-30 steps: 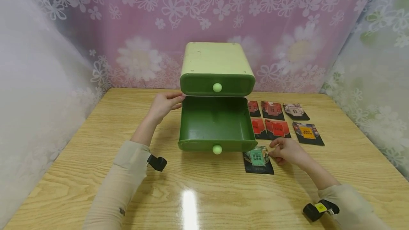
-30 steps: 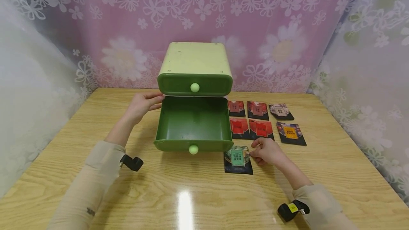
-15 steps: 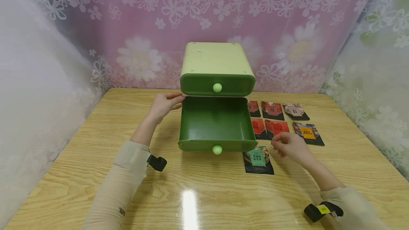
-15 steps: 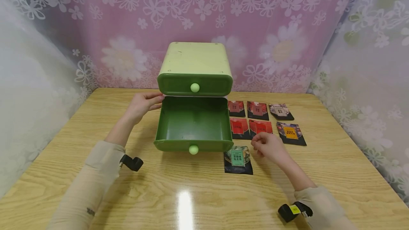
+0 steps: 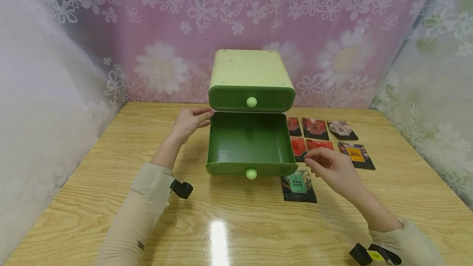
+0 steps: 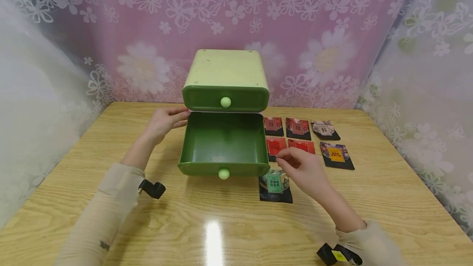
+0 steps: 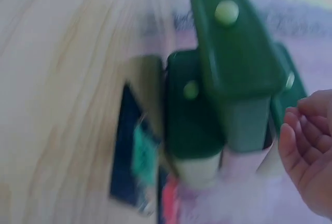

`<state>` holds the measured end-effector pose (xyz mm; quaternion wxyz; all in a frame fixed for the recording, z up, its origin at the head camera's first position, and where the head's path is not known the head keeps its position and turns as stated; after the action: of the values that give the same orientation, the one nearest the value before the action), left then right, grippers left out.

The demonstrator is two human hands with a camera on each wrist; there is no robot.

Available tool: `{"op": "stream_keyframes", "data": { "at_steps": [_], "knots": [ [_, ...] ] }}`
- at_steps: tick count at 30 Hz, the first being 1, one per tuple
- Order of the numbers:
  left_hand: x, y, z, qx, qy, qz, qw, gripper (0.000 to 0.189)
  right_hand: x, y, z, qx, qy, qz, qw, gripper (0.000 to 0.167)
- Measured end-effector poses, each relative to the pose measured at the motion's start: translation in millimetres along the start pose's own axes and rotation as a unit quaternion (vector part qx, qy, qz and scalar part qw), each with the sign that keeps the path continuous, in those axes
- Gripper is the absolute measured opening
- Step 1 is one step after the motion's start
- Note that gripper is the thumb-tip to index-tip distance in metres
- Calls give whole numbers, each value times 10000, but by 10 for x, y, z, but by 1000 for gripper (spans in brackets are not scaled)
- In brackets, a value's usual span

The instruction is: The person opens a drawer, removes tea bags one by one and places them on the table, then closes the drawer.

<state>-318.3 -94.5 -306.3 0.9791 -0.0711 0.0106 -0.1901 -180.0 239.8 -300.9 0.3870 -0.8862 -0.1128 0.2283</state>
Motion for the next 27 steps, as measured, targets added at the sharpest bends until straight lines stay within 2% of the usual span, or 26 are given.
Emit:
{"op": "stream_keyframes", "data": {
  "at_steps": [2,4,7,11,15,17,19,22,27],
  "knots": [
    [0,0,-2,5,6,-5,10000,40,-9,4,-171,-19,-714,103,9974,12],
    [0,-1,-4,3,26,0,10000,40,-18,39,-346,24,-1541,63,9880,7],
    [3,-4,-6,-8,43,8,10000,40,-23,162,-570,303,-2643,-239,9637,16],
    [0,-4,-7,-17,64,7,10000,40,-16,393,-773,1280,-3495,-415,9272,24],
    [-6,-6,-7,9,84,6,10000,39,-12,614,-873,2507,-4041,-203,8794,27],
    [-5,-6,-5,-5,80,4,10000,40,-12,708,-896,2969,-4271,-37,8541,28],
    [0,-5,-4,-18,67,-3,10000,40,-13,782,-901,3298,-4422,88,8340,29],
    [3,-2,-4,-46,60,-7,10000,41,-29,858,-888,3657,-4458,174,8168,31],
    [-9,-1,-8,-22,67,15,10000,40,-80,926,-838,4071,-4340,135,8036,36]
  ]
}}
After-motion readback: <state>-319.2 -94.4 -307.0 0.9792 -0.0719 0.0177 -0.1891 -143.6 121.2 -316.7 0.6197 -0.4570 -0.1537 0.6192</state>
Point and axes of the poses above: each hand's wrist, its own x-axis away from the middle knuckle, its own y-axis out of the palm, z = x × y, the point moved 5 cm from there along -x, towards the middle knuckle, and after that the axes turned 10 degrees about -z, right-handed, at the moved point
